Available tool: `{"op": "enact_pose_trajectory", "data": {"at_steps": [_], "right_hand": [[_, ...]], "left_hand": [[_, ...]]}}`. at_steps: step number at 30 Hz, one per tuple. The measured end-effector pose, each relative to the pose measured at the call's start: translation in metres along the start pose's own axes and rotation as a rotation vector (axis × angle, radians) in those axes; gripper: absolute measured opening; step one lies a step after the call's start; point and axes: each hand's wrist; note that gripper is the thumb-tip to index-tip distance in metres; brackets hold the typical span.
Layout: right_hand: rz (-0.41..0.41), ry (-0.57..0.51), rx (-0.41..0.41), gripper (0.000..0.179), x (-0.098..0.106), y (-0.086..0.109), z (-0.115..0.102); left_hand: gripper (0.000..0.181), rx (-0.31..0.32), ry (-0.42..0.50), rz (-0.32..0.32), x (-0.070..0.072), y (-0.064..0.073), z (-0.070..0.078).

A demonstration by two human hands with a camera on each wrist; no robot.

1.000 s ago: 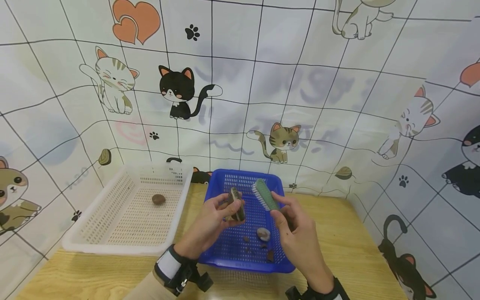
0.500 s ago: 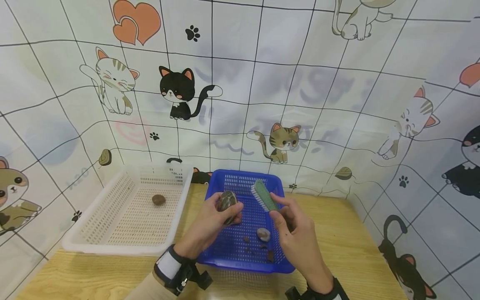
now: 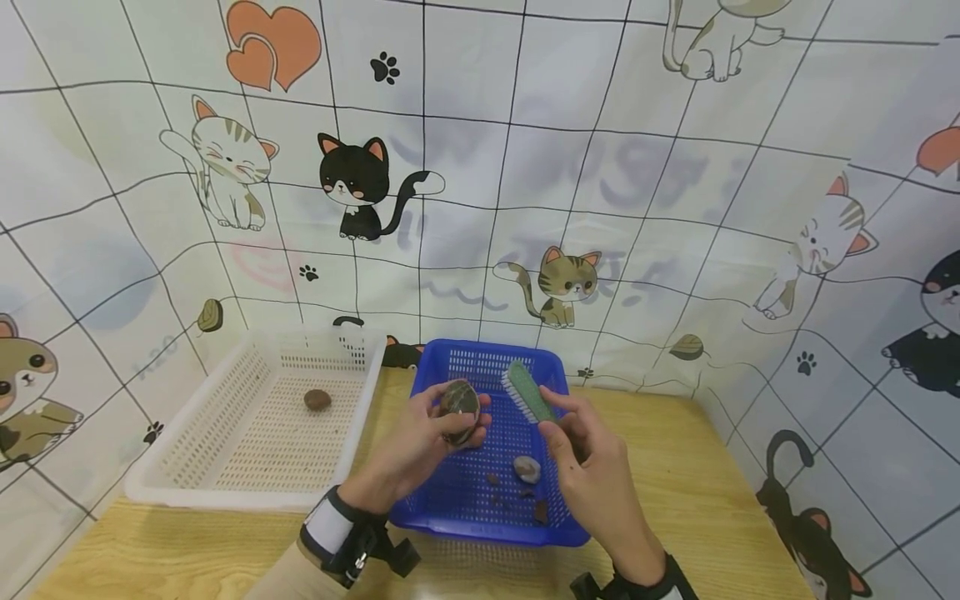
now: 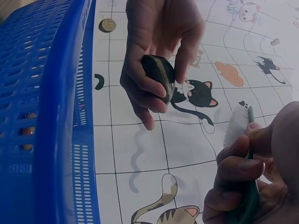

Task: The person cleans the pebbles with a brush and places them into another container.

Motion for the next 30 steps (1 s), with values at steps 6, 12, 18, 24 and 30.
{"op": "enact_pose_trajectory", "data": {"at_steps": [6,12,18,24,30], "right_hand": [[-0.002,0.005,-0.005,0.042,-0.0014,0.0,0.0023],[-0.013,0.011,0.0,0.041,-0.0024,0.0003,0.0038],[-0.047,0.006,0.016,0.039,-0.0045,0.0,0.0045],[-0.074,-0.004,0.013,0.038,-0.0051,0.0004,0.005],[-0.08,-0.003,0.006,0.037,-0.0053,0.0003,0.0037]], "left_hand": [[0.075,-0.012,0.053,-0.078,0.0044,0.0007,0.0029],[0.07,-0.038,0.037,-0.15,0.0073,0.0003,0.0016],[0.066,-0.047,0.052,-0.155,0.0061,0.0008,0.0003],[0.068,-0.067,0.073,-0.181,0.0047,0.001,-0.0006],[0.071,-0.036,0.044,-0.128,0.0017,0.0028,-0.0003]]}}
Point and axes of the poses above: each hand's wrist, its own y-axis away from the middle knuckle, its own x-axis out of the back of the hand, z = x × y, and after that the axes turned 8 degrees about -x, right-handed
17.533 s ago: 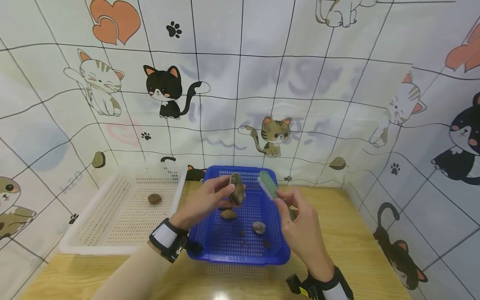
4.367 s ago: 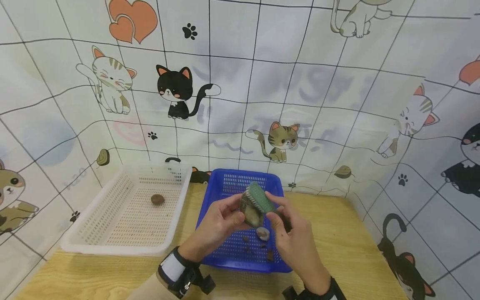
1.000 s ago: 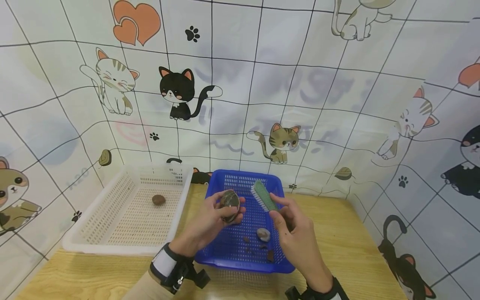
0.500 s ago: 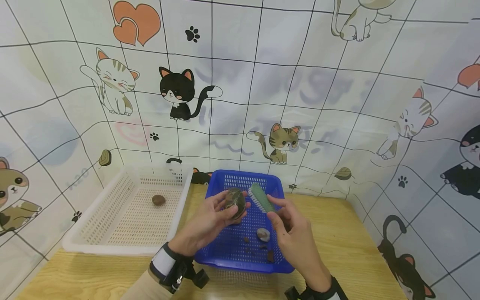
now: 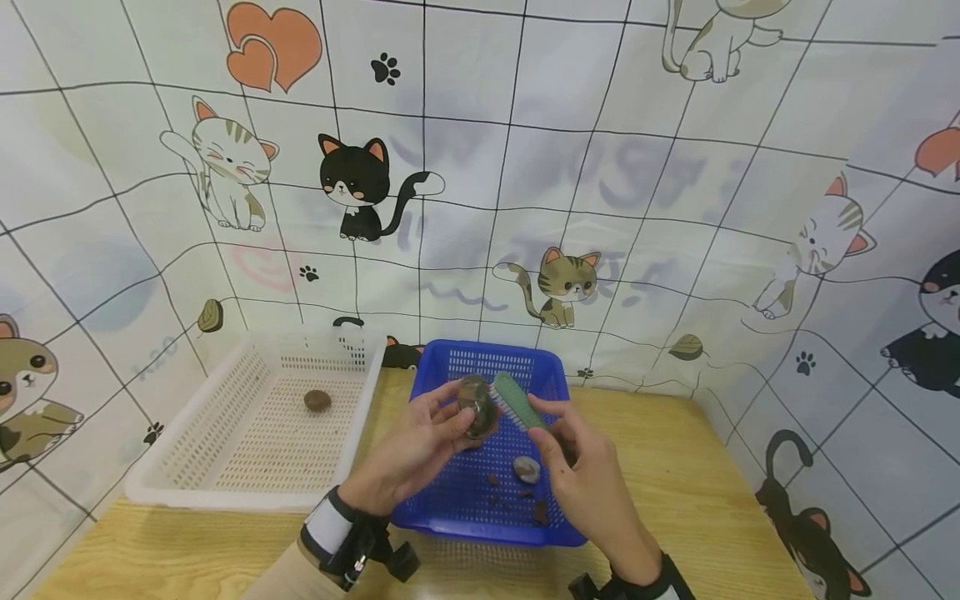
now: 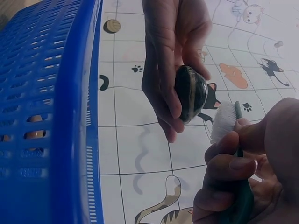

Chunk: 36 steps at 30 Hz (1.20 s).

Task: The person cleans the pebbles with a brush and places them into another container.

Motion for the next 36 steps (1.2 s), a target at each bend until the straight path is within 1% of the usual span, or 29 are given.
{"op": "enact_pose_trajectory", "data": {"at_steps": [4,7,13,18,20,23,27,32,34,36], "right_hand": [[-0.009,-0.002,-0.007,0.037,-0.0004,0.0004,-0.0006],[-0.021,-0.005,-0.018,0.037,-0.0009,0.0008,-0.0008],[-0.046,0.001,-0.059,0.036,-0.0019,0.0013,-0.0008],[-0.047,0.001,-0.07,0.036,-0.0014,0.0015,-0.0002],[-0.045,0.0,-0.073,0.035,-0.0008,0.0019,-0.0003],[-0.028,-0.001,-0.068,0.036,0.0001,0.0025,-0.0004],[-0.001,-0.01,-0.02,0.036,0.0011,0.0023,-0.0009],[-0.03,-0.015,0.072,0.033,-0.0004,0.0014,-0.0009],[-0.034,-0.005,0.094,0.032,-0.0019,0.0015,-0.0003],[-0.023,0.006,0.098,0.032,-0.0035,0.0018,0.0004]], "left_hand": [[0.074,-0.001,-0.01,0.031,-0.0021,0.0006,-0.0016],[0.073,-0.017,-0.008,0.027,-0.0032,0.0,-0.0032],[0.068,-0.041,-0.004,-0.01,-0.0044,-0.0006,-0.0037],[0.065,-0.065,-0.026,-0.063,-0.0032,0.0009,-0.0027],[0.066,-0.068,-0.041,-0.071,-0.0029,0.0011,-0.0023],[0.07,-0.061,-0.073,-0.043,-0.0026,0.0014,-0.0017],[0.076,-0.052,-0.127,0.018,-0.0011,0.0014,-0.0019],[0.084,-0.051,-0.158,0.067,0.0004,0.0019,-0.0032],[0.087,-0.054,-0.189,0.081,-0.0002,0.0019,-0.0044],[0.088,-0.056,-0.225,0.093,-0.0011,0.0022,-0.0054]]}}
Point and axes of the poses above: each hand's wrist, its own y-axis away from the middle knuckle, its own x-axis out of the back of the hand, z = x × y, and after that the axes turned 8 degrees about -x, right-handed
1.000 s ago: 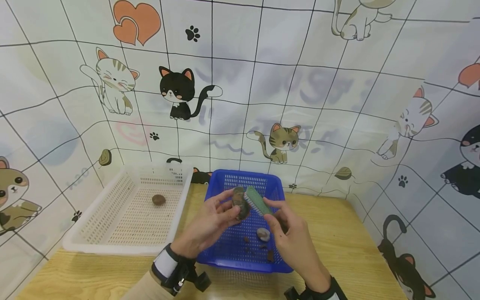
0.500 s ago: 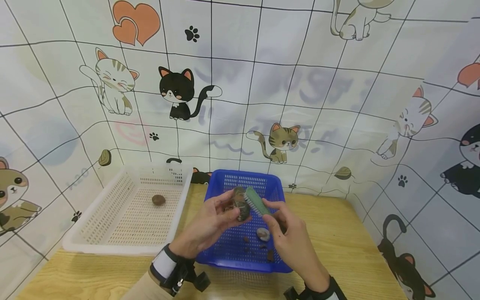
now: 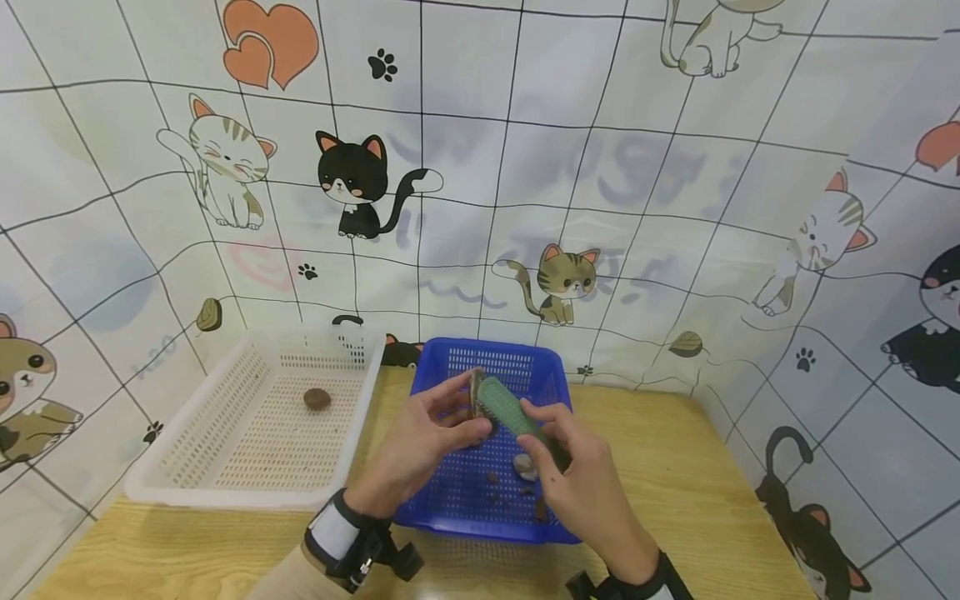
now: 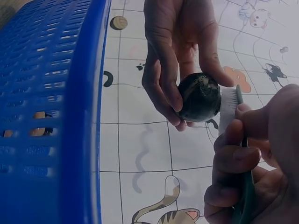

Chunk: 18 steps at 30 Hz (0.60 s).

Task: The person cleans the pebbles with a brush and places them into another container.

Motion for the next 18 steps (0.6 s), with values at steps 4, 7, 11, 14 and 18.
{"op": "enact_pose_trajectory", "data": {"at_steps": [4,7,11,14,18], "right_hand": [[0.031,0.02,-0.016,0.029,-0.0018,0.0008,0.0017],[0.05,0.027,-0.04,0.026,-0.0018,0.001,0.0025],[0.051,0.019,-0.077,0.025,-0.0005,0.0007,0.0022],[0.038,0.005,-0.095,0.025,-0.0001,0.0005,0.0011],[0.024,-0.012,-0.06,0.026,-0.0027,0.0009,0.0013]], "left_hand": [[0.088,-0.011,-0.061,0.002,-0.0025,0.0006,-0.0008],[0.087,-0.009,-0.074,-0.005,-0.003,0.0008,-0.0004],[0.087,-0.005,-0.064,0.005,-0.0029,0.0008,0.0005],[0.086,-0.002,-0.048,0.026,-0.002,0.0005,0.0003],[0.086,-0.002,-0.06,0.051,-0.0018,0.0,-0.0016]]}}
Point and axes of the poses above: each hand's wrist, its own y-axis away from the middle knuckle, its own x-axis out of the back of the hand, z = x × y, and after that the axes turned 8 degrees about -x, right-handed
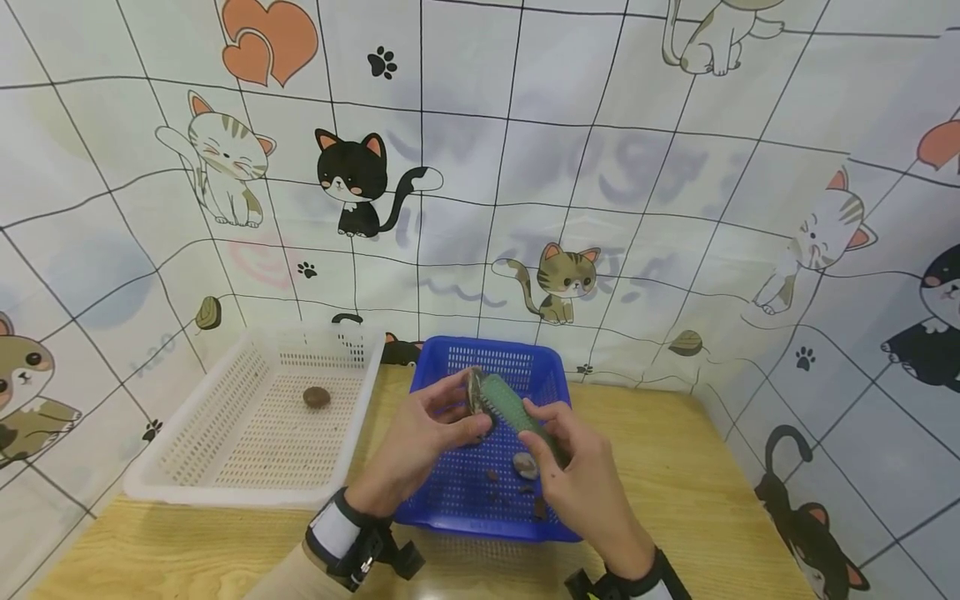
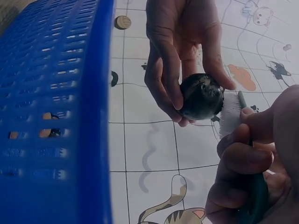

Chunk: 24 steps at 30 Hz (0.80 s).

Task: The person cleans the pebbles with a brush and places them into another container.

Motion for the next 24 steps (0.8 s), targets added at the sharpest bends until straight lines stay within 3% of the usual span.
{"op": "enact_pose_trajectory", "data": {"at_steps": [3,7,16,20,24], "right_hand": [[0.008,0.007,0.041,0.028,-0.0031,0.0,0.0013],[0.042,0.039,0.026,0.026,-0.0046,-0.0011,0.003],[-0.015,0.005,-0.131,0.023,0.0016,-0.003,0.0024],[-0.041,-0.013,-0.103,0.024,0.0012,-0.003,0.0004],[-0.039,-0.034,-0.061,0.023,-0.0009,-0.0029,0.0022]], "left_hand": [[0.087,-0.008,-0.062,0.007,-0.0016,0.0004,-0.0009],[0.085,-0.019,-0.114,-0.008,-0.0028,0.0008,0.0],[0.081,0.005,0.049,-0.019,0.0036,-0.0001,0.003],[0.079,-0.001,0.077,-0.019,0.0038,-0.0002,0.0028],[0.078,-0.012,0.018,-0.082,0.0009,-0.0006,0.001]]}}
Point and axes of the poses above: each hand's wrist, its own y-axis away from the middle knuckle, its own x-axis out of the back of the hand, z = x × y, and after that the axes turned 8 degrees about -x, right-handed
